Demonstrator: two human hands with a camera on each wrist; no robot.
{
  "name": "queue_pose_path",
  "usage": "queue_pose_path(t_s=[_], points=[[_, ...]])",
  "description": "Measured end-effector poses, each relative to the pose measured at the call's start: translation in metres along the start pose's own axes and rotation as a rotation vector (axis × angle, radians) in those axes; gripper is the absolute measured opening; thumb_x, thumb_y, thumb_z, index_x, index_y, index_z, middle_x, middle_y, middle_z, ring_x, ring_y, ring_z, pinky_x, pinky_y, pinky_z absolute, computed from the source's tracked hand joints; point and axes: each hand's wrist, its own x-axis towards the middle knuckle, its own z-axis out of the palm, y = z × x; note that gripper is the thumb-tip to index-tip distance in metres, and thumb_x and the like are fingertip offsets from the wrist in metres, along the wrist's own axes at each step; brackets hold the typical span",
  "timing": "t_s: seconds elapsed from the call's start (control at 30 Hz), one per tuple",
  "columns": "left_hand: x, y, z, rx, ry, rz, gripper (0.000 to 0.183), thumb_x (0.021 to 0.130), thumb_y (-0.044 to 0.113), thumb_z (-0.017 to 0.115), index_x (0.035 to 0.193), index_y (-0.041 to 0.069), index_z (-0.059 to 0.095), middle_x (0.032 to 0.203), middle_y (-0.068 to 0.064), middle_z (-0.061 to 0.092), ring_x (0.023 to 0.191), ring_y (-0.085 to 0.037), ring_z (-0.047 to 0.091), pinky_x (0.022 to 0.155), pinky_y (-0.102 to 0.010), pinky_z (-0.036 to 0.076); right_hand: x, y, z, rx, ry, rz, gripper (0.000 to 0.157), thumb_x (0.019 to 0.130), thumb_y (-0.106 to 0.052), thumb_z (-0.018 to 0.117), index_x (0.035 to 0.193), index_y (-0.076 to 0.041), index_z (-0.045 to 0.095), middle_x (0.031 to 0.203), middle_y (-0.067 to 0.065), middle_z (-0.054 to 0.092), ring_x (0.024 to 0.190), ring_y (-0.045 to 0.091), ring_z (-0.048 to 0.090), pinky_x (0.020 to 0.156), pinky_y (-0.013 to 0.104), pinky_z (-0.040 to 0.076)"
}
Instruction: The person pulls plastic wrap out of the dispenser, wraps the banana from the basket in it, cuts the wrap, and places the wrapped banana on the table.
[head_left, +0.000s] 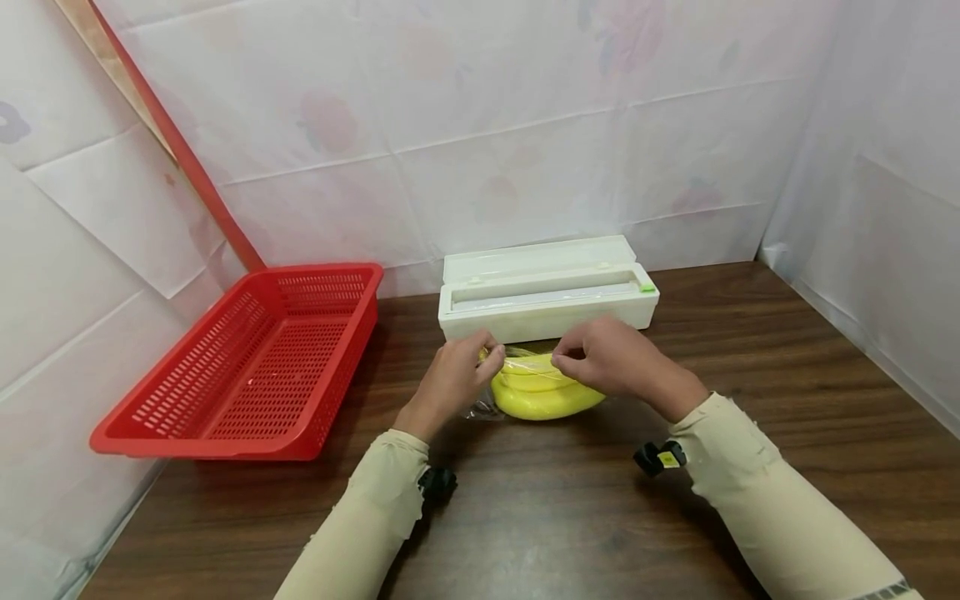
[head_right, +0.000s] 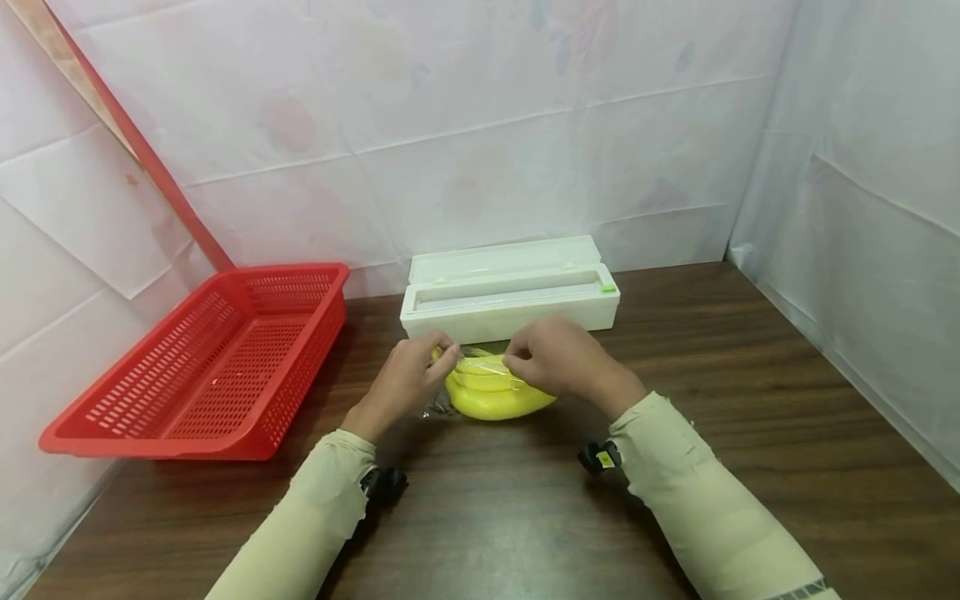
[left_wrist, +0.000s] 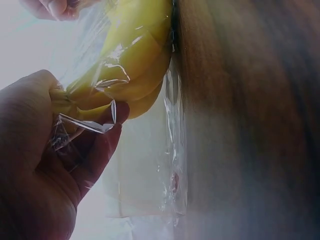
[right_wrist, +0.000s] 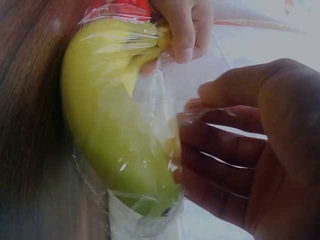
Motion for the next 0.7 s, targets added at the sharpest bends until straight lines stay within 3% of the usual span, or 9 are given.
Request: queue_pose_path(t_s=[0.27, 0.4, 0.53, 0.7], points=[[0.000, 0.001, 0.000, -0.001, -0.005, -0.015, 0.017, 0.100, 0.025, 0.057, 0.085, 0.020, 0.062, 0.056, 0.008, 0.043, 0.056, -0.013, 0.047, 0.055, -0.031, 0.043, -0.002, -0.012, 0.000, -0.110, -0.120, -0.041, 0.015, 0.092, -0.025, 0.068, 0.079, -0.020, 0.075, 0.062, -0.015, 0.054, 0.055, 0.005, 0.045, 0.057, 0.027, 0.043], [0.000, 0.002, 0.000, 0.008, -0.004, -0.005, 0.016, 0.100, 0.024, 0.058, 0.086, 0.019, 0.063, 0.058, 0.007, 0.047, 0.057, -0.014, 0.049, 0.056, -0.030, 0.044, -0.004, -0.016, -0.001, -0.135, -0.124, -0.049, 0.033, 0.094, -0.025, 0.060, 0.061, -0.023, 0.062, 0.056, -0.013, 0.041, 0.051, 0.006, 0.036, 0.050, 0.026, 0.035], [-0.001, 0.004, 0.000, 0.012, -0.007, -0.001, 0.014, 0.100, 0.025, 0.059, 0.088, 0.019, 0.064, 0.059, 0.006, 0.047, 0.057, -0.014, 0.048, 0.056, -0.031, 0.043, -0.005, -0.015, 0.000, -0.149, -0.108, -0.047, 0.039, 0.090, -0.018, 0.055, 0.052, -0.024, 0.052, 0.063, -0.008, 0.042, 0.053, 0.008, 0.037, 0.049, 0.026, 0.033], [-0.001, 0.006, -0.001, 0.032, -0.026, -0.008, 0.017, 0.102, 0.034, 0.057, 0.096, 0.020, 0.066, 0.062, 0.006, 0.049, 0.058, -0.014, 0.047, 0.057, -0.032, 0.043, -0.003, -0.010, 0.002, -0.168, -0.192, -0.053, 0.028, 0.087, -0.013, 0.060, 0.062, -0.023, 0.066, 0.068, -0.007, 0.046, 0.059, 0.009, 0.041, 0.052, 0.027, 0.036]])
